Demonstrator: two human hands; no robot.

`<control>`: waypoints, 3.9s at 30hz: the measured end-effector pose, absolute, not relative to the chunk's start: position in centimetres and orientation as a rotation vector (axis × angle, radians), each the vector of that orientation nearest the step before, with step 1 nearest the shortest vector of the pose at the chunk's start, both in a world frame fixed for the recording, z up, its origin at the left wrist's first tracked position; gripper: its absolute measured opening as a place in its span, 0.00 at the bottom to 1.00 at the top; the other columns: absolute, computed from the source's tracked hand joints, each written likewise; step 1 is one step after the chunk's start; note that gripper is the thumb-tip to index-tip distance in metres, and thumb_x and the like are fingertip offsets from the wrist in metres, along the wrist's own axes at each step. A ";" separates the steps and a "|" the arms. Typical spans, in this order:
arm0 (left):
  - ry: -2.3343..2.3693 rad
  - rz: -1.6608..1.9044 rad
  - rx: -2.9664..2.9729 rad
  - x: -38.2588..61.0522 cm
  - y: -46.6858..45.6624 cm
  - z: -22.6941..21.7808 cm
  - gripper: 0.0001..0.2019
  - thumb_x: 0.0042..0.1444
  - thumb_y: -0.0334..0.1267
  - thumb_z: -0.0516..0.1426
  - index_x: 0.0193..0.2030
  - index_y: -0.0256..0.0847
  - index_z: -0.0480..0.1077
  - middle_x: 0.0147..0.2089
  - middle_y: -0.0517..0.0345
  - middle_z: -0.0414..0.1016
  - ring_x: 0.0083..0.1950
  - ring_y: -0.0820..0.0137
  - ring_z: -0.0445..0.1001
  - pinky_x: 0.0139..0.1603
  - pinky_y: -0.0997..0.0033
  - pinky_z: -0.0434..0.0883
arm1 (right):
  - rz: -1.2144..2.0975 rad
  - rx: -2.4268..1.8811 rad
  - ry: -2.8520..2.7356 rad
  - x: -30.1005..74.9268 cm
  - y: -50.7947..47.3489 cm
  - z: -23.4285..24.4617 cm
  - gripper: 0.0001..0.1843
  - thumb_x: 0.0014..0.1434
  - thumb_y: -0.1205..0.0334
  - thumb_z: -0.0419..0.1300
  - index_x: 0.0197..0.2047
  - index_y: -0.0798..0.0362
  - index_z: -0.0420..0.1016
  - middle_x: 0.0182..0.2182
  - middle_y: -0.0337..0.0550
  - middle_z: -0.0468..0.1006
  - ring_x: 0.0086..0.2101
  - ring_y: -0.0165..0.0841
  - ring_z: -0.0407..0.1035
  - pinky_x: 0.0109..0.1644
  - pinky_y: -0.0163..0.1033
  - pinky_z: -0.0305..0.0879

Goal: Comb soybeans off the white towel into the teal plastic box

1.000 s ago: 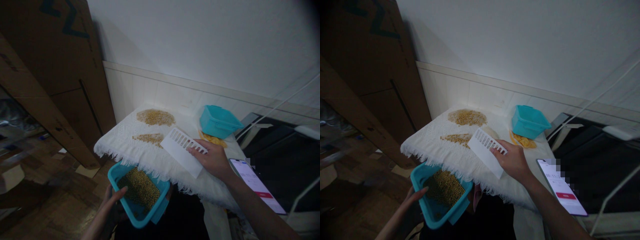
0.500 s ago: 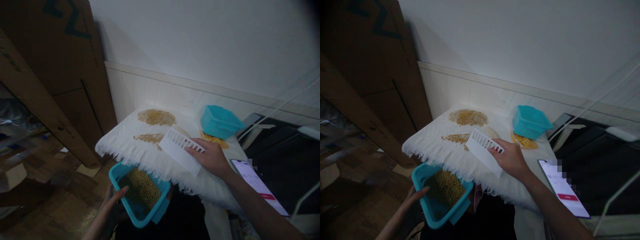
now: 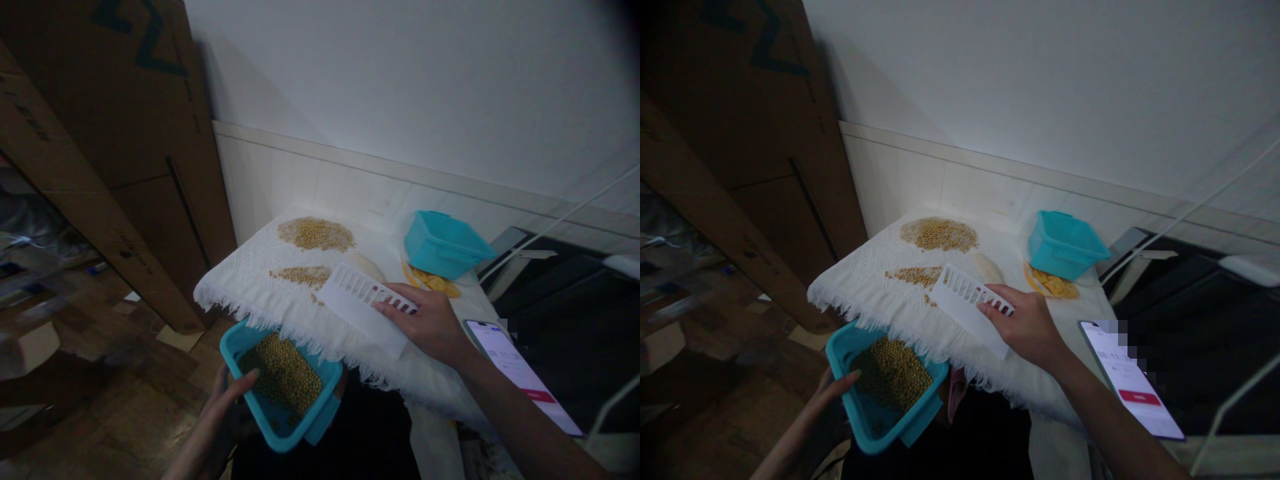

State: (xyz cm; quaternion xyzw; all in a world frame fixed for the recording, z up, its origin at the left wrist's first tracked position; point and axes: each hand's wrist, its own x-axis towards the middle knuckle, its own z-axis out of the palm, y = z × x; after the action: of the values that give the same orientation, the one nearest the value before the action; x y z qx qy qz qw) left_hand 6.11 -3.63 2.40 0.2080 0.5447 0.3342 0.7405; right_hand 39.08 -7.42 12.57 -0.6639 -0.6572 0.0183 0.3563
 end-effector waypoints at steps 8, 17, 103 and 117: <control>1.201 0.712 0.488 5.8 -3.6 2.8 0.48 0.47 0.43 0.74 0.73 0.57 0.56 0.58 0.44 0.81 0.50 0.43 0.85 0.54 0.35 0.79 | 0.033 -1.678 -1.737 38.5 -6.8 12.4 0.14 0.62 0.57 0.63 0.48 0.50 0.87 0.41 0.47 0.88 0.35 0.41 0.84 0.37 0.42 0.81; 1.179 0.702 0.497 5.7 -3.5 2.9 0.50 0.48 0.46 0.73 0.74 0.61 0.53 0.65 0.43 0.75 0.53 0.43 0.83 0.53 0.35 0.79 | -0.049 -1.615 -1.854 36.3 -6.5 13.2 0.13 0.63 0.60 0.61 0.46 0.49 0.87 0.37 0.45 0.89 0.32 0.39 0.83 0.39 0.40 0.80; 1.183 0.706 0.496 5.4 -3.4 2.6 0.49 0.44 0.49 0.74 0.72 0.61 0.57 0.64 0.46 0.76 0.61 0.39 0.79 0.56 0.37 0.78 | -0.186 -1.634 -1.732 36.3 -6.1 12.8 0.13 0.63 0.61 0.62 0.46 0.51 0.87 0.37 0.46 0.89 0.29 0.38 0.83 0.34 0.39 0.80; 1.188 0.686 0.482 5.3 -3.3 2.7 0.50 0.44 0.49 0.74 0.72 0.65 0.55 0.57 0.52 0.81 0.59 0.42 0.81 0.56 0.39 0.78 | -0.130 -1.736 -1.628 37.4 -4.5 12.1 0.16 0.61 0.57 0.63 0.47 0.51 0.87 0.34 0.47 0.88 0.28 0.38 0.81 0.32 0.39 0.76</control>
State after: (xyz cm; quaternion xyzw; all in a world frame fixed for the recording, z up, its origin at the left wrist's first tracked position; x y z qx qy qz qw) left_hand 5.33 -3.28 2.75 0.2204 0.5429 0.3136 0.7472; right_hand 37.42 -4.49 12.13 -0.6766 -0.6345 -0.0505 0.3702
